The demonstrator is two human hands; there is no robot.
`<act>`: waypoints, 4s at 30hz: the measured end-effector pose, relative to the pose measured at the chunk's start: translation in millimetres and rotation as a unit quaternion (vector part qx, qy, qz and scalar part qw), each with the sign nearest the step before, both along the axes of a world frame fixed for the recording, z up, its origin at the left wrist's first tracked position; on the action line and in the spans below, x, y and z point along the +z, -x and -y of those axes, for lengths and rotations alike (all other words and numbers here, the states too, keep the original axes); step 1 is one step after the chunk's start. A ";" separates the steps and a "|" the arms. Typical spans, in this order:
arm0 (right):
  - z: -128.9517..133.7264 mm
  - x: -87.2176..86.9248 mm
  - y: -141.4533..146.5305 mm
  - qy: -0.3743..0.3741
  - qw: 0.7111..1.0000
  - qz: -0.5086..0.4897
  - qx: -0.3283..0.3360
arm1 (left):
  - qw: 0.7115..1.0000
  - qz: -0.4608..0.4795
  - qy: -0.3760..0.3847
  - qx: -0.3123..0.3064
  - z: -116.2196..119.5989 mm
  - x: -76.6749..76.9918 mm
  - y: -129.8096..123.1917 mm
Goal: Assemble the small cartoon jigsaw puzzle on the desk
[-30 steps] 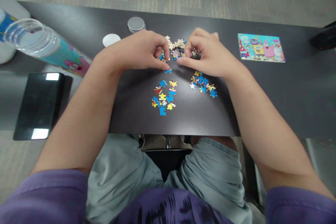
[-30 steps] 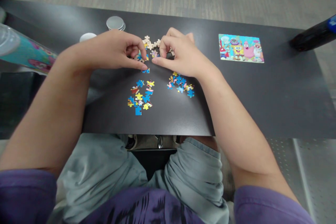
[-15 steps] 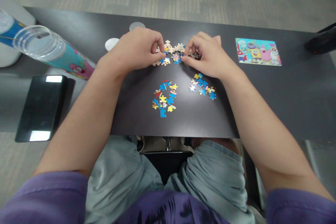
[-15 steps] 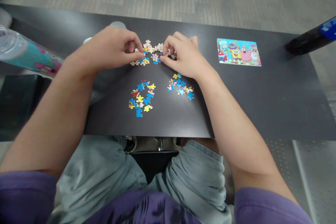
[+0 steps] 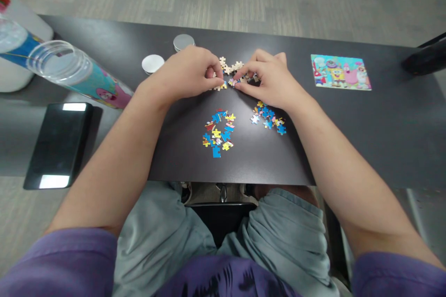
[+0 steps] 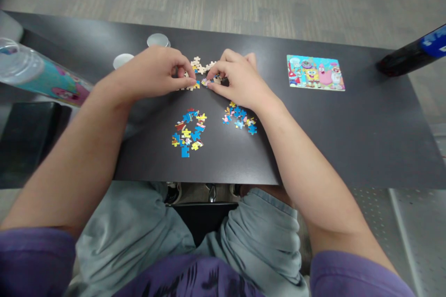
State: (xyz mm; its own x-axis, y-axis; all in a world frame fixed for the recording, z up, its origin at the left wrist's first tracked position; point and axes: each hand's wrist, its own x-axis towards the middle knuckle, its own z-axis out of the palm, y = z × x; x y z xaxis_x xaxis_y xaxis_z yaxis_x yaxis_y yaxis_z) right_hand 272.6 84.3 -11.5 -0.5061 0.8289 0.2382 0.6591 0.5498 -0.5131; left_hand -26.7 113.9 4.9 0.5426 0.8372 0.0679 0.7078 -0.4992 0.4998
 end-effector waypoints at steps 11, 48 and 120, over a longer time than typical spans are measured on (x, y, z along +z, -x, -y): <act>-0.9 4.4 0.8 0.006 1.000 0.005 -0.004 | 0.999 0.024 0.016 -0.041 0.0 0.1 1.6; -3.1 2.3 -0.8 -0.004 1.000 -0.002 0.003 | 1.000 0.023 -0.002 -0.008 17.0 20.9 -5.4; 1.4 16.0 -5.5 0.077 0.997 -0.001 0.026 | 0.995 0.035 0.088 0.041 18.5 39.4 -13.1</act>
State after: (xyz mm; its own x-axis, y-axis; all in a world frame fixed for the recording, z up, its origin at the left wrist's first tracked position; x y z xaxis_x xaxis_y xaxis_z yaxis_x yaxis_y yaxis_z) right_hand 278.1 83.0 4.5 -0.5497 0.8279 0.1112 0.6302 0.4984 -0.5954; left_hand -13.6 95.4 44.3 0.4715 0.8805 -0.0486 0.7022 -0.3415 0.6247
